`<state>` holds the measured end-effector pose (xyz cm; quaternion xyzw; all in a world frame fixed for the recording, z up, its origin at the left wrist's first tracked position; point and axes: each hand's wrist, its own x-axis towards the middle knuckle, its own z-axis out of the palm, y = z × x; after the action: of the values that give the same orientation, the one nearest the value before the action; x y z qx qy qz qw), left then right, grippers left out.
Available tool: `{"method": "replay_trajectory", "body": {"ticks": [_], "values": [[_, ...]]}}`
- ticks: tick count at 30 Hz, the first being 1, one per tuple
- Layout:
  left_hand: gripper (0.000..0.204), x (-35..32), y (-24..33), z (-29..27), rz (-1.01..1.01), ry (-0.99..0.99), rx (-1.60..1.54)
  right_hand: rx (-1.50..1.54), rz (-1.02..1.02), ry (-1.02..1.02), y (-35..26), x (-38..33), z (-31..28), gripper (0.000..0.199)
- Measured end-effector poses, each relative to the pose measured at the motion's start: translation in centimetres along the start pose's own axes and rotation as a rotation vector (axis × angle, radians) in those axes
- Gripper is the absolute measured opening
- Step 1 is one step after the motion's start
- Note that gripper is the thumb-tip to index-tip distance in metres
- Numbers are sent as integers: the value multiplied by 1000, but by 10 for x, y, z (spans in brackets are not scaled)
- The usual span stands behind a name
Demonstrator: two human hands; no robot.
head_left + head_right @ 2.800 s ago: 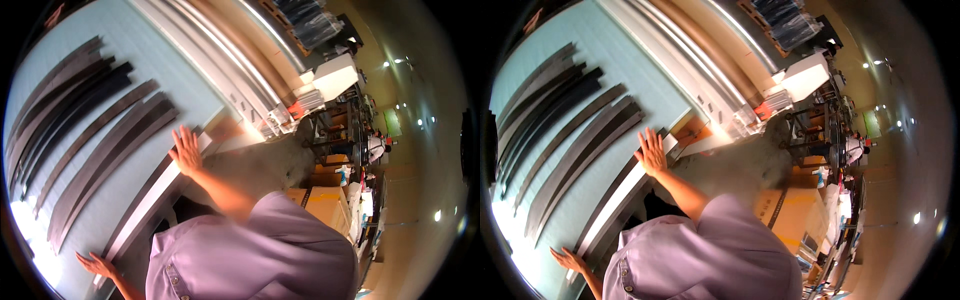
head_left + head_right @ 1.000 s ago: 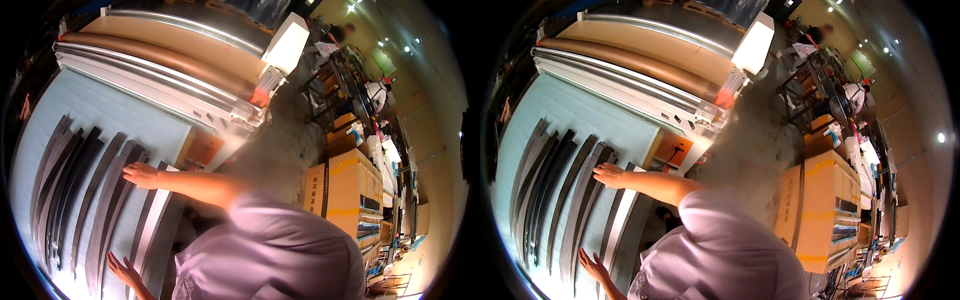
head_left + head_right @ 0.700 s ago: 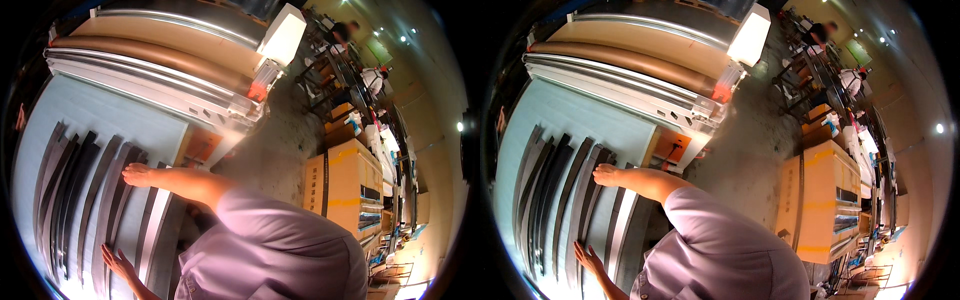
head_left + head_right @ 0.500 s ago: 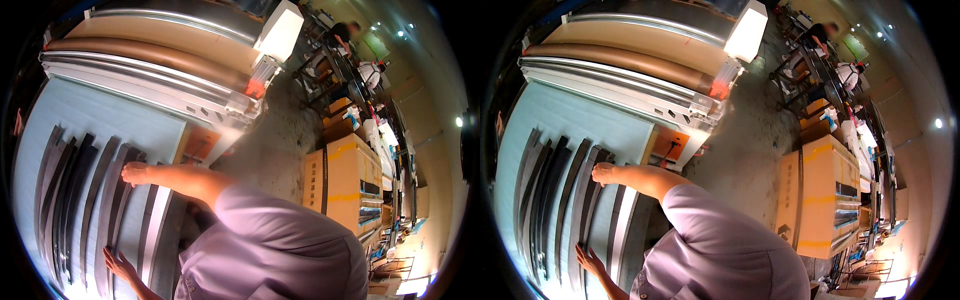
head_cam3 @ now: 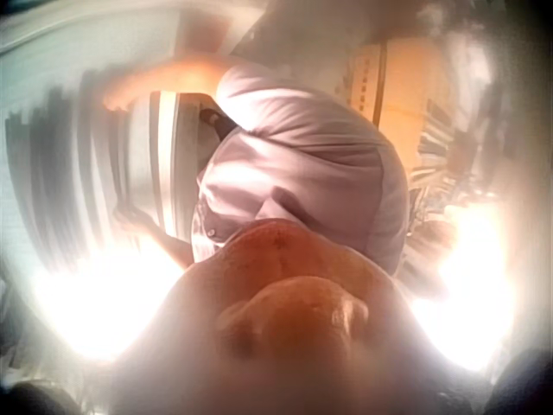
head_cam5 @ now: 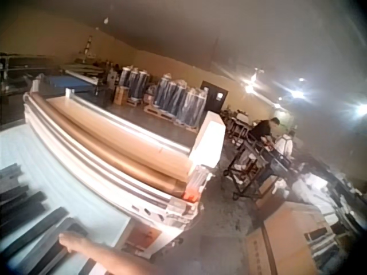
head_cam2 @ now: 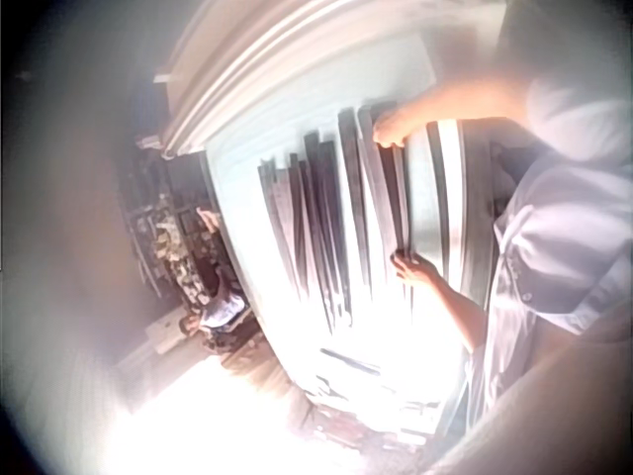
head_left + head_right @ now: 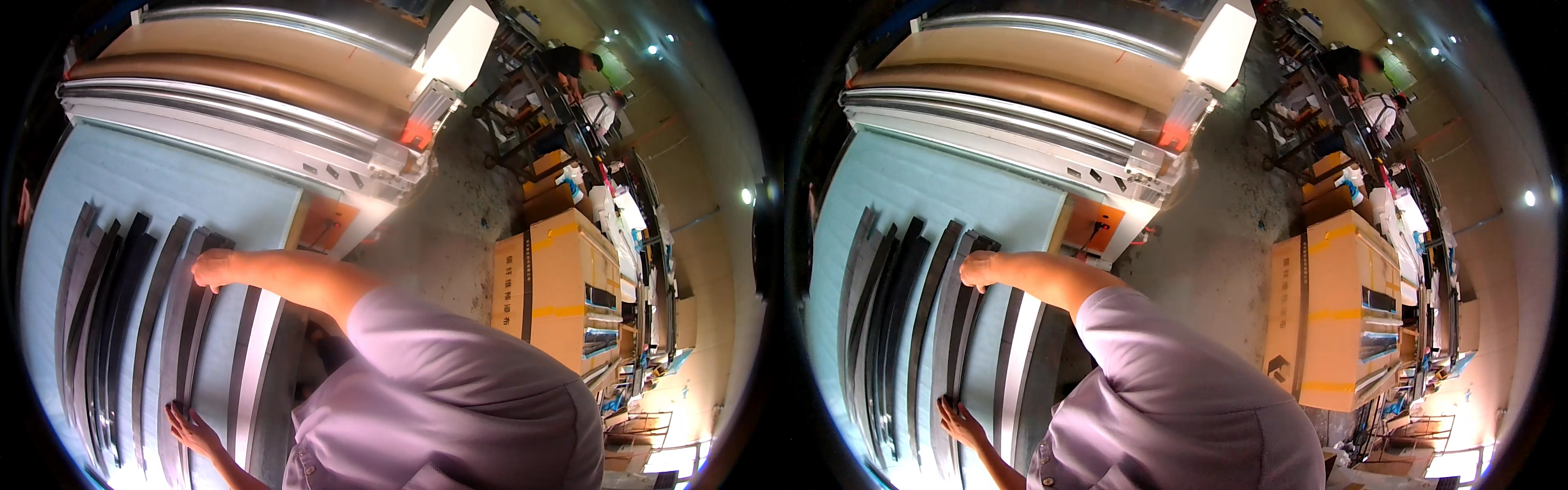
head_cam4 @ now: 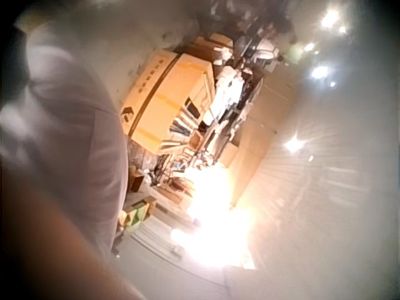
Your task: The person assembles window frame components on a workbench. They pick up long, curved metal strips and align them with a white profile, pressing them together to form a unit. The person repeats this process for multiple strips, stacking the finished assemblies on the table.
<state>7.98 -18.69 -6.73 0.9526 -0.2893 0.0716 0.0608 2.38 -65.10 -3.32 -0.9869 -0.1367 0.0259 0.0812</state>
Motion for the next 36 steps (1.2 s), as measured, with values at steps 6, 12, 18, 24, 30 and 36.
{"method": "replay_trajectory", "body": {"ticks": [6,12,18,24,30,36], "values": [[48,2,12,-9,30,22,-18,-265,-115,84,-20,-6,-21,10],[48,0,11,-10,-15,-37,-16,-286,-91,118,-27,-1,-49,11],[47,7,18,-17,22,69,-186,-134,-160,368,-13,-5,-28,4],[40,21,16,-49,-1,-19,-206,298,198,304,9,-41,-15,18],[42,24,15,-51,-27,-22,-221,328,217,319,20,-54,-28,22],[31,26,12,-53,76,-2,-179,221,156,289,27,-51,-14,19]]}}
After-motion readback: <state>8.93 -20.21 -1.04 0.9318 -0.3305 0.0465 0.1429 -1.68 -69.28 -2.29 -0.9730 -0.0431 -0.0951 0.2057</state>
